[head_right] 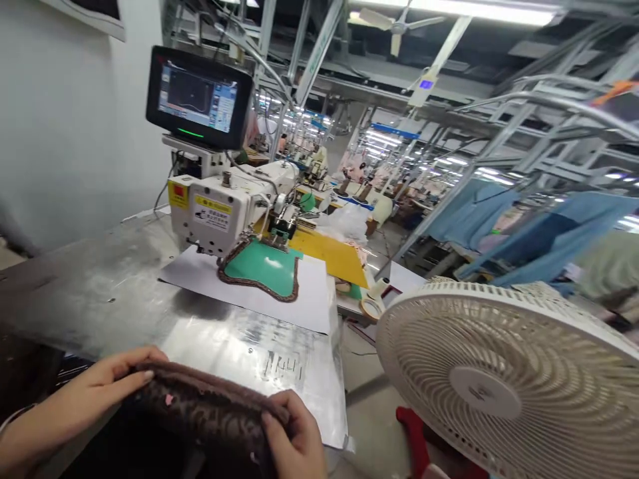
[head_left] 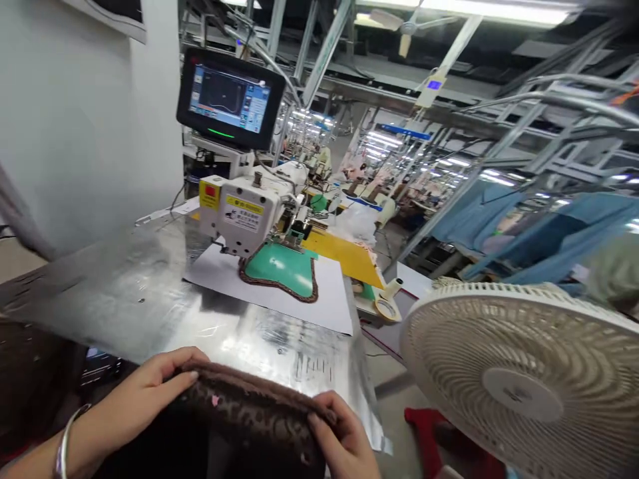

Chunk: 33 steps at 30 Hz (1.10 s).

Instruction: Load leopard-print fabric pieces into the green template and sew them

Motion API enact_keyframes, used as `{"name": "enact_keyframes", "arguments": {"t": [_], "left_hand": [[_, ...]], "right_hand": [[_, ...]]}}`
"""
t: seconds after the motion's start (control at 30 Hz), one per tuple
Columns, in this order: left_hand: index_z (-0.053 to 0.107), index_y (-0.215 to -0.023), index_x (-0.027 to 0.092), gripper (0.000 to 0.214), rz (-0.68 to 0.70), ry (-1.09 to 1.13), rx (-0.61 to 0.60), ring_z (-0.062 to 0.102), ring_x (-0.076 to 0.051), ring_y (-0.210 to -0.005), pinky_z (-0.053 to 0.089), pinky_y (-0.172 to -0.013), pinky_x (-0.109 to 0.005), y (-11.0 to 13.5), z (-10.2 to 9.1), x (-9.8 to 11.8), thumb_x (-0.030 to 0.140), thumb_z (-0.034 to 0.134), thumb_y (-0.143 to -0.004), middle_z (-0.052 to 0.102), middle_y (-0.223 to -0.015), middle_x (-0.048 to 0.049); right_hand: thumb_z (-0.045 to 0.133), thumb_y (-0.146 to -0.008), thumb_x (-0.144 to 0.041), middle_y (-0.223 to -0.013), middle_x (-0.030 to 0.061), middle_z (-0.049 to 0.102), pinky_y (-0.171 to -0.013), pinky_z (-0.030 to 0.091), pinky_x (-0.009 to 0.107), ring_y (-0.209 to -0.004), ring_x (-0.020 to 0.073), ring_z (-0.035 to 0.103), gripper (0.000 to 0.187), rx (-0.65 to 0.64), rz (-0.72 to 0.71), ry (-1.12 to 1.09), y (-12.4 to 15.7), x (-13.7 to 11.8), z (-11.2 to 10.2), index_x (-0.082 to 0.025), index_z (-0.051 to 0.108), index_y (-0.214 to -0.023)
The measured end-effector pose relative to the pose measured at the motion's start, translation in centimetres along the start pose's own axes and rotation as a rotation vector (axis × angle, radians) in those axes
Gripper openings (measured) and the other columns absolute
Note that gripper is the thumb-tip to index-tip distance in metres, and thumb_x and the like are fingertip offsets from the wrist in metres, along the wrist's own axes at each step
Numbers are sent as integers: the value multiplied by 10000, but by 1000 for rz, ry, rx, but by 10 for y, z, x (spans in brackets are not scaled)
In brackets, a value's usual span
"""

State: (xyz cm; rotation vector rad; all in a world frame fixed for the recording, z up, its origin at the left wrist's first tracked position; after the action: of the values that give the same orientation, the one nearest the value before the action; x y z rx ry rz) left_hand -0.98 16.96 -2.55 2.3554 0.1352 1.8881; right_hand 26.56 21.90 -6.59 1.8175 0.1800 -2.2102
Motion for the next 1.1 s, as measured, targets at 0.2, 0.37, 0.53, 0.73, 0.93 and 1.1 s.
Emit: {"name": "enact_keyframes", "arguments": {"t": [0.2,0.37,0.53,0.73,0.93,1.1], "left_hand": [[700,-981,239,536,17,6,54,646,-292,-966,532,-839,-341,-16,-3,11,717,614,-754,710,-964,-46],[675,-909,207,588,-28,38,73,657,-275,-882,532,-813,-347,-26,-7,12,761,632,-717,703,-880,-50],[649,-855,206,596,-21,-85,158,637,-240,-819,510,-745,-302,-30,-20,-4,789,574,-750,679,-829,-36],[653,-957,222,595,-56,-53,142,643,-250,-826,523,-708,-300,-30,-23,-12,774,596,-742,690,-874,-41],[700,-907,227,475,65,-358,309,673,-296,-873,505,-760,-324,-33,-36,17,659,553,-777,736,-902,-56],[727,-961,267,386,142,-596,436,672,-295,-906,460,-782,-321,-37,-42,22,528,492,-800,755,-945,-27]], "right_hand": [[743,-779,-598,-732,9,616,-675,418,250,-729,174,528,427,36,-103,-4,-25,-5,0,-181,652,-790],[613,-866,-647,-794,3,578,-750,435,265,-807,188,516,445,40,-103,41,-31,1,0,-207,613,-805],[580,-881,-650,-794,2,558,-680,435,259,-782,188,504,436,76,-115,98,-34,4,3,-215,587,-850],[558,-908,-604,-759,3,584,-664,445,255,-749,182,524,393,189,-212,141,-35,0,1,-218,599,-849],[646,-810,-627,-702,-1,552,-532,474,249,-663,176,528,424,148,-155,128,-41,-15,6,-204,606,-802],[584,-849,-599,-688,-4,542,-496,499,262,-625,171,526,401,190,-216,240,-49,-22,6,-200,614,-831]]}}
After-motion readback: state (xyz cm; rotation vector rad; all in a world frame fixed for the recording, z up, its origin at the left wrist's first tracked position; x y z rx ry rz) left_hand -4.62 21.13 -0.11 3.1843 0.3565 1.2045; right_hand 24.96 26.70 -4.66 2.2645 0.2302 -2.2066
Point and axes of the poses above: each hand's wrist, its own y-axis away from the middle knuckle, its own z-axis out of the palm, x = y × z, the point moved 8 cm from there along -y, towards the middle knuckle
